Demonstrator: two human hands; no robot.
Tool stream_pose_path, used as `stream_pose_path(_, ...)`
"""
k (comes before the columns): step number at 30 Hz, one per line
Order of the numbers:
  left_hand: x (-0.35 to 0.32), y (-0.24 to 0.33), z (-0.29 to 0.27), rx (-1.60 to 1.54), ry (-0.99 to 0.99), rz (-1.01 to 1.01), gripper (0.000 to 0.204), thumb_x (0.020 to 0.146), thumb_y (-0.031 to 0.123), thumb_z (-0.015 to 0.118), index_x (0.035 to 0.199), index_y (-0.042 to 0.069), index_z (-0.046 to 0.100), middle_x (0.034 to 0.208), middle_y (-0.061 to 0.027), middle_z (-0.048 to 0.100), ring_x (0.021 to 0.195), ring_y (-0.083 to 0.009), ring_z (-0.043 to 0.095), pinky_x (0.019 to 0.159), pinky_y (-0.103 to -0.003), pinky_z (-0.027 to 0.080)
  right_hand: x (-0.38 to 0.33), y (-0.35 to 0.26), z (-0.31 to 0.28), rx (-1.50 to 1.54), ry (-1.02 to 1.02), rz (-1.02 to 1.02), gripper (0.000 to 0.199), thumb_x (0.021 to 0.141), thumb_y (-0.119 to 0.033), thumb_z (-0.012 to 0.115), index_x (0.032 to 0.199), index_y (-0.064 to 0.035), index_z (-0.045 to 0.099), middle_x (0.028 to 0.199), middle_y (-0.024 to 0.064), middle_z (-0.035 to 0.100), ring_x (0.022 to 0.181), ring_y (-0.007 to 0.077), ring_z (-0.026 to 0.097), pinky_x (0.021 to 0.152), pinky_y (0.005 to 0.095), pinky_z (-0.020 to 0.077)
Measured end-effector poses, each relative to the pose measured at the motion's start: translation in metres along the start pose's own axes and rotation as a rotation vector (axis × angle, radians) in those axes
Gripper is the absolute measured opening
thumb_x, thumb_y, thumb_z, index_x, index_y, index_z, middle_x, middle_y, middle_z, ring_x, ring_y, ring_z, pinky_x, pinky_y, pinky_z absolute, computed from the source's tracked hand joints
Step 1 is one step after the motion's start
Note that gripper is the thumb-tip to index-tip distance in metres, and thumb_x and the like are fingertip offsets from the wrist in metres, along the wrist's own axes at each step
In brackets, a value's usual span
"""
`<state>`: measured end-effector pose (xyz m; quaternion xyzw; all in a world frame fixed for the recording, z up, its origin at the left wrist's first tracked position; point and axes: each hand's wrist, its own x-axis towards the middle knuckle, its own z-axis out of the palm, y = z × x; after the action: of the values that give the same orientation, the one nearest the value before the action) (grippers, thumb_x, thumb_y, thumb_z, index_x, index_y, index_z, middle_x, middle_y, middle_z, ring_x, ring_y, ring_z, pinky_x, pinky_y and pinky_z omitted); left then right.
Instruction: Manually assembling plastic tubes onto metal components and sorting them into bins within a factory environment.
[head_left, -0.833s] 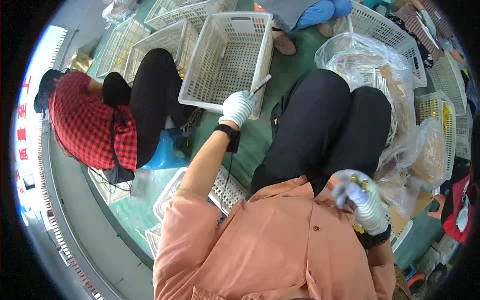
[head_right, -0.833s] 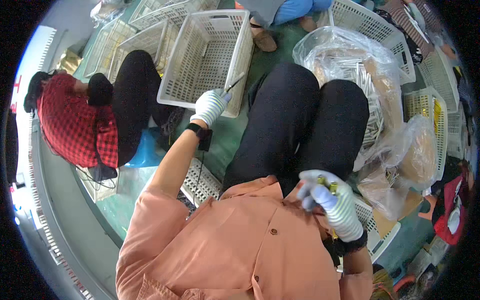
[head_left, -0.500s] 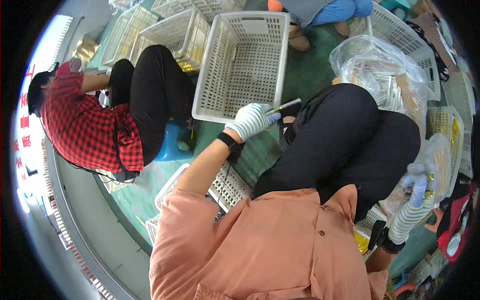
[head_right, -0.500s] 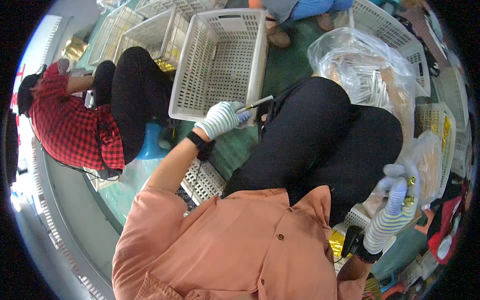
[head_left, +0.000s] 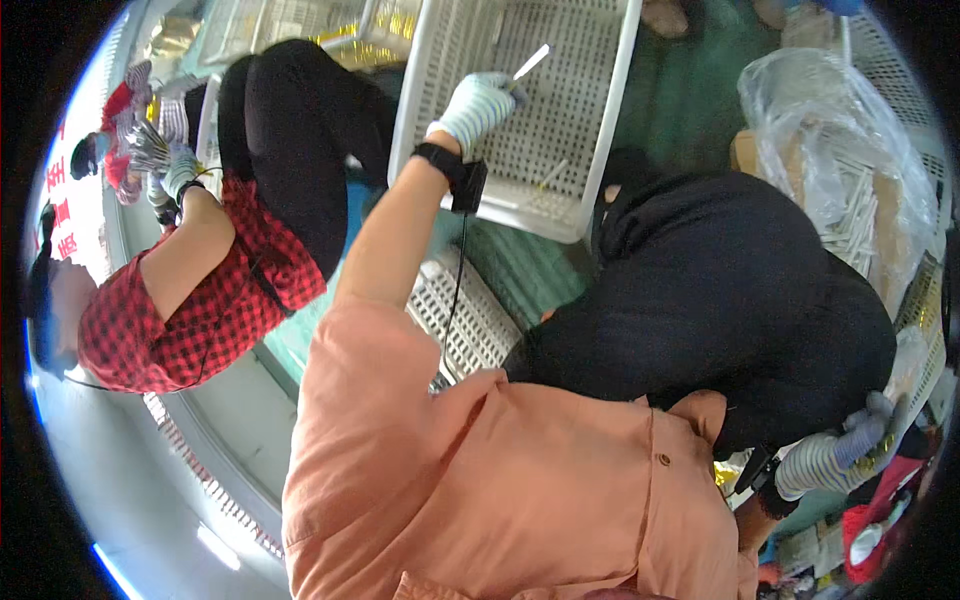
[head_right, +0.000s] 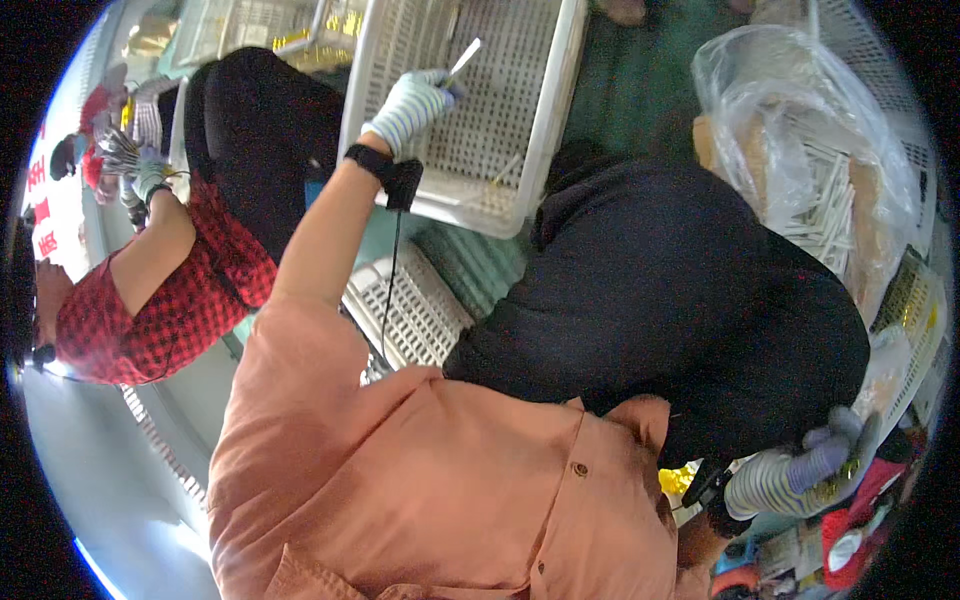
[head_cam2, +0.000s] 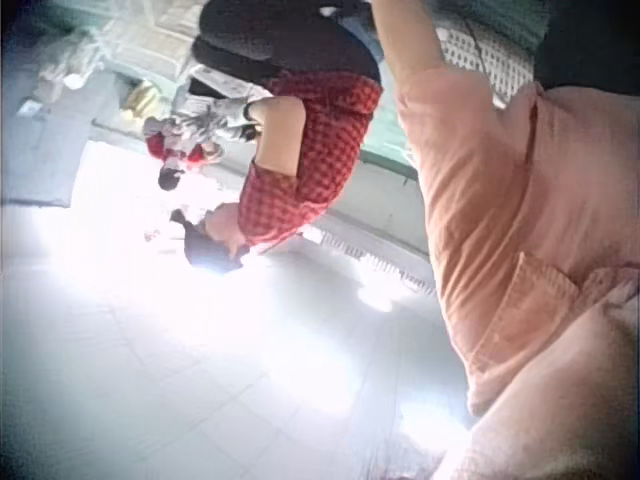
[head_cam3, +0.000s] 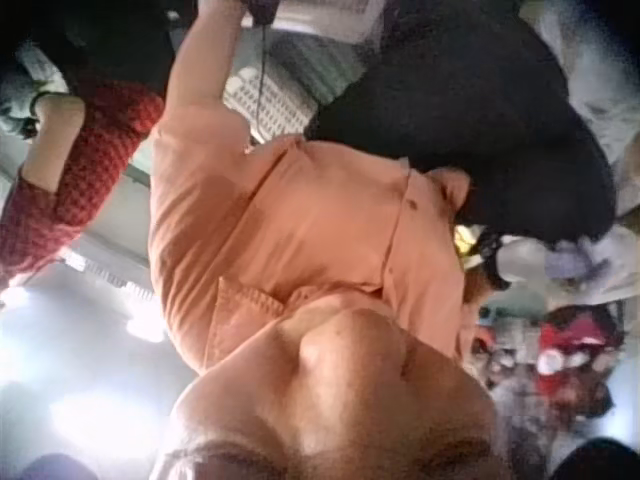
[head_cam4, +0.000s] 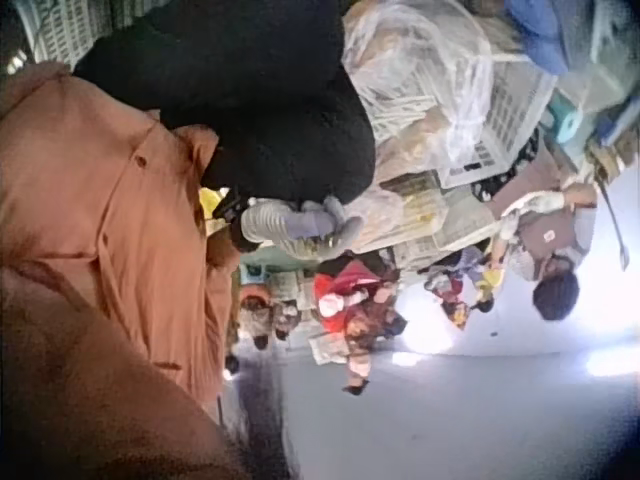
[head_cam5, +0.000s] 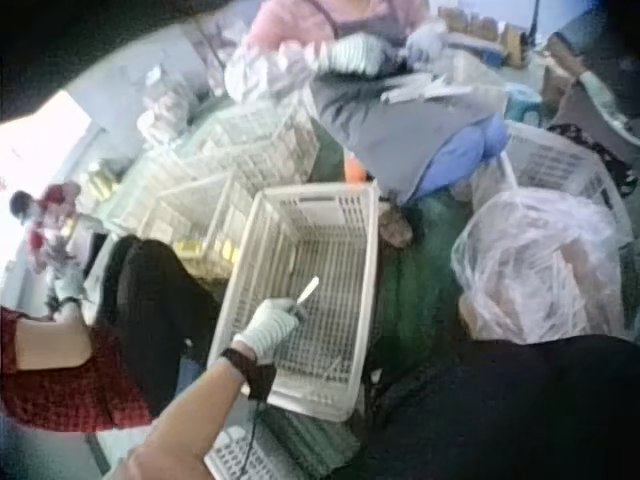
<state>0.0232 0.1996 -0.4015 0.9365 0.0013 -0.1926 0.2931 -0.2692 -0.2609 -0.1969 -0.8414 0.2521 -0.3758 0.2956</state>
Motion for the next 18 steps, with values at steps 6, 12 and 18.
stream_pose_path(6, -0.07, 0.09, -0.027, -0.611, -0.162, 0.038, 0.022, 0.095, 0.009, 0.065, 0.115, 0.003, 0.072, 0.091, 0.0014, 0.068, 0.082, -0.0067, 0.06, 0.076, -0.022, 0.048, 0.03, 0.004, -0.026, -0.224, 0.086, -0.169, 0.041, 0.102, -0.031, 0.057, 0.121, 0.004, 0.068, 0.089, 0.0083, 0.069, 0.07, 0.0149, 0.055, 0.066, 0.0288, 0.0447)
stream_pose_path(12, -0.251, 0.04, -0.077, -0.653, -0.24, -0.223, 0.025, 0.1, 0.022, 0.066, 0.113, 0.002, 0.074, 0.089, 0.0018, 0.07, 0.083, -0.0066, 0.062, 0.08, -0.024, 0.051, 0.001, 0.053, 0.025, 0.025, -0.269, -0.16, 0.039, 0.102, -0.031, 0.061, 0.117, 0.0031, 0.07, 0.088, 0.0086, 0.071, 0.074, 0.0146, 0.06, 0.07, 0.0287, 0.0476)
stream_pose_path(18, -0.398, -0.027, -0.083, -0.478, -0.077, -0.488, 0.027, 0.099, 0.021, 0.064, 0.116, 0.001, 0.073, 0.094, 0.0026, 0.07, 0.089, -0.0077, 0.063, 0.083, -0.024, 0.05, -0.013, 0.052, 0.044, 0.139, -0.382, -0.161, 0.038, 0.1, -0.03, 0.064, 0.119, 0.0017, 0.069, 0.091, 0.0092, 0.072, 0.076, 0.0151, 0.06, 0.073, 0.0291, 0.0481)
